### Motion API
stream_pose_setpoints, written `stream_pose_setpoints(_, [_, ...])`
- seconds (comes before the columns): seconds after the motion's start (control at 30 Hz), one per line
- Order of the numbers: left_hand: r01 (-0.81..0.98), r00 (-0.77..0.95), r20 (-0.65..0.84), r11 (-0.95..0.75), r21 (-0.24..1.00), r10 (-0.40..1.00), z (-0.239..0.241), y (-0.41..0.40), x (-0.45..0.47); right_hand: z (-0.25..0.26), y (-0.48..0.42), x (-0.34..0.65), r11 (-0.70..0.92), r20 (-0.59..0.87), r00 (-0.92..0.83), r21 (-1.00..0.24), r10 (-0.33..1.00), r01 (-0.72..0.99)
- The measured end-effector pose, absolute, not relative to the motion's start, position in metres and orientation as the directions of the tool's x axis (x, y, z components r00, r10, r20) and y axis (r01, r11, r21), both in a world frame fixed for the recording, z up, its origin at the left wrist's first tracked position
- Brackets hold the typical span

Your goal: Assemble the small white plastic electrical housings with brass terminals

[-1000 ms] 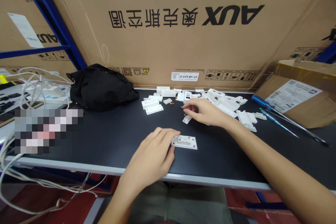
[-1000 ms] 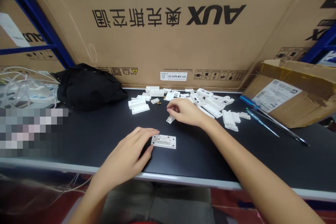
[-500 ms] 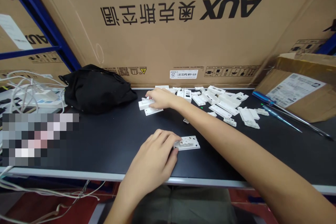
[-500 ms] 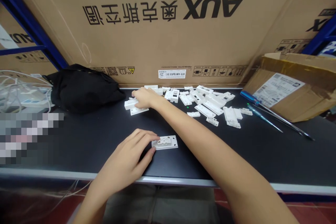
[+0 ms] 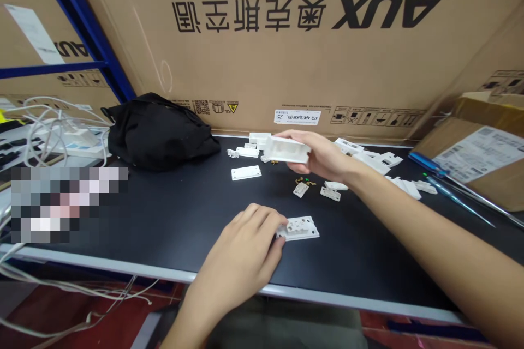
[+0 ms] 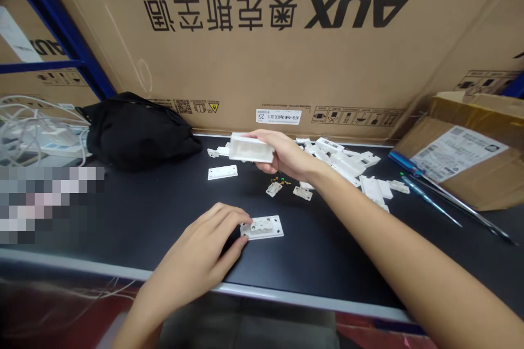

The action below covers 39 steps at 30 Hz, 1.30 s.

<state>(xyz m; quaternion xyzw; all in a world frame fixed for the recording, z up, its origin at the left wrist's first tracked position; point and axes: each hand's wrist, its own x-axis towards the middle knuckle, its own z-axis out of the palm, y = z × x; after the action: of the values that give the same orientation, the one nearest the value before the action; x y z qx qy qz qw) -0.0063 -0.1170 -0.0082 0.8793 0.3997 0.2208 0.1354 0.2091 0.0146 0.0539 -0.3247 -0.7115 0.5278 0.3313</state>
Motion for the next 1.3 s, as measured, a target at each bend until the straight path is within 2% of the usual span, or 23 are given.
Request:
stream_pose_setpoints(0.1, [0.638, 0.582, 0.285, -0.645, 0.419, 0.761, -0.008, -0.117, -0.006, 0.049, -0.008, 0.234, 0.104, 0.023, -0.494, -0.985, 0.869, 0.139])
stream_pose_setpoints(0.17, [0.63, 0.587, 0.28, -0.645, 0.432, 0.76, -0.006, -0.117, -0.006, 0.049, -0.022, 0.247, 0.146, 0.016, -0.457, -0.957, 0.889, 0.251])
stream_pose_setpoints(0.27, [0.61, 0.6, 0.265, -0.646, 0.46, 0.755, -0.004, -0.118, -0.006, 0.05, -0.047, 0.265, 0.277, 0.026, -0.446, -0.817, 0.895, 0.506])
stream_pose_setpoints(0.43, [0.593, 0.605, 0.264, -0.647, 0.479, 0.751, -0.004, -0.119, -0.008, 0.039, -0.1, 0.289, 0.351, 0.165, -0.329, -0.667, 0.93, 0.657])
stream_pose_setpoints(0.57, [0.594, 0.612, 0.256, -0.649, 0.476, 0.748, -0.006, -0.118, -0.008, 0.019, -0.135, 0.298, 0.359, 0.322, -0.238, -0.398, 0.917, 0.845])
stream_pose_setpoints(0.67, [0.596, 0.618, 0.235, -0.642, 0.482, 0.751, -0.005, -0.117, -0.007, 0.002, -0.151, 0.299, 0.331, 0.355, -0.219, -0.295, 0.909, 0.896])
stream_pose_setpoints(0.83, [0.593, 0.61, 0.182, -0.597, 0.541, 0.771, 0.0, -0.117, -0.008, -0.017, -0.16, 0.292, 0.323, 0.406, -0.212, -0.227, 0.889, 0.919])
stream_pose_setpoints(0.97, [0.604, 0.588, 0.123, -0.535, 0.591, 0.799, 0.01, -0.104, -0.012, -0.018, -0.159, 0.289, 0.348, 0.395, -0.232, -0.253, 0.889, 0.903])
stream_pose_setpoints(1.07, [0.731, 0.501, 0.156, -0.513, 0.45, 0.851, 0.021, -0.069, -0.012, -0.018, -0.158, 0.289, 0.335, 0.389, -0.216, -0.268, 0.895, 0.903])
stream_pose_setpoints(1.13, [0.848, 0.392, 0.138, -0.415, 0.33, 0.91, 0.026, -0.036, -0.01, -0.018, -0.159, 0.289, 0.316, 0.391, -0.197, -0.266, 0.899, 0.911])
stream_pose_setpoints(1.3, [0.924, 0.205, 0.132, -0.237, 0.3, 0.97, 0.014, 0.043, -0.011, -0.018, -0.163, 0.285, 0.294, 0.389, -0.188, -0.235, 0.902, 0.926])
